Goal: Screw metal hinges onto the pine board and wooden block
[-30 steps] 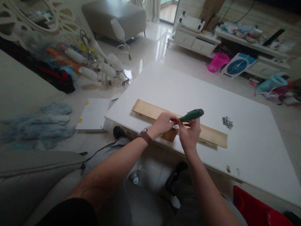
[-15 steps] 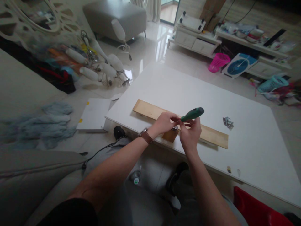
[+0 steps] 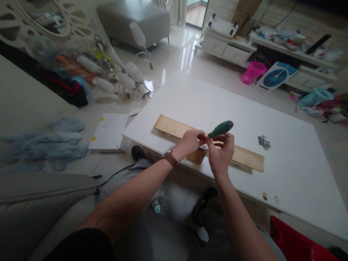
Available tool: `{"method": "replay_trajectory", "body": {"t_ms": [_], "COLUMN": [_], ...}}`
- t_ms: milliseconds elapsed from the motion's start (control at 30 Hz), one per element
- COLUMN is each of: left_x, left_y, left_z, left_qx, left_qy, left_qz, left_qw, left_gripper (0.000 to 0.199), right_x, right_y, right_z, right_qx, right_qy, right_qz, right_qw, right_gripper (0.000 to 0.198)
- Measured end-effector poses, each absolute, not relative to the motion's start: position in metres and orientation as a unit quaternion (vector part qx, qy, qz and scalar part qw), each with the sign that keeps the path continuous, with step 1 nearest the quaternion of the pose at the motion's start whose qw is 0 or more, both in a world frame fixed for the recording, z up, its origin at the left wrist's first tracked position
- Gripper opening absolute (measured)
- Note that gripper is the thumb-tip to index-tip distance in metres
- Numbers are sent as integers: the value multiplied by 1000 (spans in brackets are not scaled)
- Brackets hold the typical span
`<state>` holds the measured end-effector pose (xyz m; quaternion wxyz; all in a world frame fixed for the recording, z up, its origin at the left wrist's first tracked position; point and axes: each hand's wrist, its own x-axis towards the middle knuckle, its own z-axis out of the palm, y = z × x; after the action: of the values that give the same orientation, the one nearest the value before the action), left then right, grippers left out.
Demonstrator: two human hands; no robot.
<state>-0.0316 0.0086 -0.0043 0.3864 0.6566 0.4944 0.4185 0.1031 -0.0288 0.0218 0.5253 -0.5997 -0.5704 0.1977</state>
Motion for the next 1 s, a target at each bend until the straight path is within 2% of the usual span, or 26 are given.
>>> {"method": "replay_trajectory", "body": {"t_ms": [300, 433, 633, 867, 1000], "left_x": [-33, -31, -29, -28, -30], "left_y": [8, 8, 6, 5, 6], "left_z": [0, -3, -5, -3, -2], "left_qx": [676, 668, 664, 669, 674], "left_qy": [462, 492, 496, 493, 477], "left_qz": [422, 421, 425, 420, 422], "left_qw": [389, 366, 363, 364, 373], "left_gripper": [17, 13, 11, 15, 11], "right_x": [102, 103, 105, 108, 109], "right_y": [-27, -27, -25, -24, -24], "right_z": [21, 20, 16, 11, 10], "right_qx": [-584, -599, -604, -621, -628], "right_qy": [-564, -573, -571, -567, -556], "right_qz": [227, 213, 206, 189, 193], "right_qw": [538, 517, 516, 508, 510], "right_gripper": [36, 40, 32, 33, 30]}}
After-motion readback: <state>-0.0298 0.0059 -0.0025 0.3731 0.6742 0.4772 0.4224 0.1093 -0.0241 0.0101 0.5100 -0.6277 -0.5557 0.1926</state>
